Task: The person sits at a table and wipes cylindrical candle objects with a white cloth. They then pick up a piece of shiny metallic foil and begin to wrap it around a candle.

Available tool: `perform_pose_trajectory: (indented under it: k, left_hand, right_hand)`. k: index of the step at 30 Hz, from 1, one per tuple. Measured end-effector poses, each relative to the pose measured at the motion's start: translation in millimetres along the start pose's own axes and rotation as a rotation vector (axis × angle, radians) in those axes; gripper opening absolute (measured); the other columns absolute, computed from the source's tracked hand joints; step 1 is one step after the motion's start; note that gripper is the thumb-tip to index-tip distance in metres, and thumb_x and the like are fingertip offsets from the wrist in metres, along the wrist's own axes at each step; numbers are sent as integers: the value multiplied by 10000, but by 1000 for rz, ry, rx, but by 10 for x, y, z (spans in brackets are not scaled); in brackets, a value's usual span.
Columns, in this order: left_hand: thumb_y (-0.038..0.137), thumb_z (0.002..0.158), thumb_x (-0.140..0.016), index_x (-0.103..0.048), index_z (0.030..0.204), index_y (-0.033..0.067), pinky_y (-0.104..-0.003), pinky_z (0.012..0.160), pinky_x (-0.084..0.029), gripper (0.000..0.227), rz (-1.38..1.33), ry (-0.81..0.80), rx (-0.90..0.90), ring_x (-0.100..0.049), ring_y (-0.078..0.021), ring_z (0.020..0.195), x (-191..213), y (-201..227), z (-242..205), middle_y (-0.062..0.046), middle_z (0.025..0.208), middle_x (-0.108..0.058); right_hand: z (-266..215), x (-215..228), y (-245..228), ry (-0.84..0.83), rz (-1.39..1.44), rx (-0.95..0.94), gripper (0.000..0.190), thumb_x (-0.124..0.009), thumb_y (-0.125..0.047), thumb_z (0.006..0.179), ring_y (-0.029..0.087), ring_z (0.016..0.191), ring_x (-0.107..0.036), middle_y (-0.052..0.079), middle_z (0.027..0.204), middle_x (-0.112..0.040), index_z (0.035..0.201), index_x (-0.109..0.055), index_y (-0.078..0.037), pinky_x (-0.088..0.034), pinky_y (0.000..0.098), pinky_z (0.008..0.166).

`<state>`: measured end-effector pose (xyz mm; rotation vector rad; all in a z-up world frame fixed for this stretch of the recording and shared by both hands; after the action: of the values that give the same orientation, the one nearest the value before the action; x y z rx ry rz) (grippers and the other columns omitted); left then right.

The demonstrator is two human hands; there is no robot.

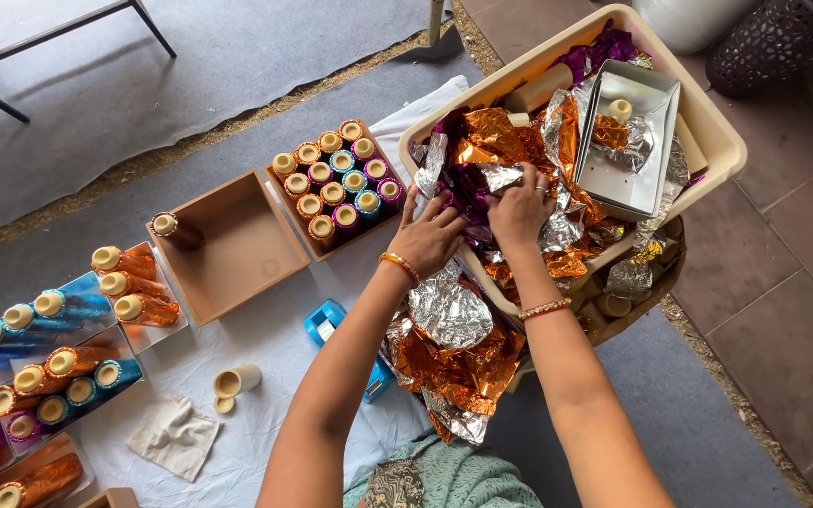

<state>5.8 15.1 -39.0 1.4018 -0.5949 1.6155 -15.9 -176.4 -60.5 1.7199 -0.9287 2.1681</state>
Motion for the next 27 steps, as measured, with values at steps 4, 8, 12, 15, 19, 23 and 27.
perform_pose_trajectory:
  k: [4, 8, 12, 15, 19, 23, 27]
  left_hand:
    - [359, 1013, -510, -634, 1206, 202, -612, 1242, 81, 278, -25, 28, -3, -366, -221, 1461, -32, -8, 2, 11, 1212, -602]
    - [356, 1012, -509, -628, 1196, 213, -608, 1236, 73, 261, -37, -26, 30, -334, -222, 1492, -44, -15, -23, 9, 1213, -604]
    - [360, 1019, -524, -571, 1249, 231, -603, 1246, 63, 267, -58, -84, 49, -312, -226, 1527, -30, -23, -15, 22, 1251, -610]
    - [340, 941, -559, -450, 1481, 225, -594, 1236, 42, 563, -160, 151, 24, -355, -246, 1477, -240, -87, -54, -79, 1350, -591]
    - [296, 984, -529, -221, 1661, 250, -654, 1236, 86, 746, -197, -234, 216, -380, -254, 1440, 393, 206, 140, -28, 1213, -606]
    - [397, 1011, -478, -416, 1547, 196, -656, 1221, 71, 575, 91, -233, 162, -307, -276, 1456, 240, 197, 184, -69, 1379, -487]
    - [472, 962, -427, -591, 1391, 103, -637, 1220, 62, 589, 211, 3, 129, -242, -261, 1481, -181, 90, 147, -41, 1493, -419]
  right_hand:
    - [111, -27, 175, -49, 51, 11, 303, -865, -339, 804, 317, 1448, -359, 88, 1538, -452, 793, -758, -57, -299, 654, 1165]
    - [149, -89, 357, -116, 193, -36, 380, -852, -409, 771, 355, 1503, -281, 127, 1620, -353, 941, -782, -76, -294, 559, 1214]
    - [88, 95, 447, -249, 258, -36, 447, -820, -450, 772, 364, 1544, -171, 125, 1681, -211, 996, -796, -65, -220, 556, 1223]
    - [48, 185, 496, -313, 327, 6, 501, -798, -479, 772, 373, 1554, -144, 127, 1700, -192, 1059, -780, -69, -240, 555, 1220]
    - [26, 247, 490, -370, 375, -2, 529, -790, -480, 785, 350, 1564, -146, 147, 1684, -178, 1127, -769, -77, -185, 567, 1226]
    - [69, 231, 509, -389, 440, -73, 529, -724, -499, 840, 340, 1547, -262, 169, 1659, -290, 1148, -752, -70, -237, 541, 1250]
    - [60, 330, 441, -316, 485, -155, 525, -661, -491, 917, 382, 1533, -162, 207, 1634, -274, 1180, -724, -41, -166, 589, 1203]
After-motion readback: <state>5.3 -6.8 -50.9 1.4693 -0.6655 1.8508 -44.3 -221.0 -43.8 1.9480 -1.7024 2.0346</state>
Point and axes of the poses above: each hand's wrist, its own z-axis towards the middle knuckle, its own x-axis out of the back of the hand, y = z × x, the point moved 1 cm from there along z, towards the middle knuckle
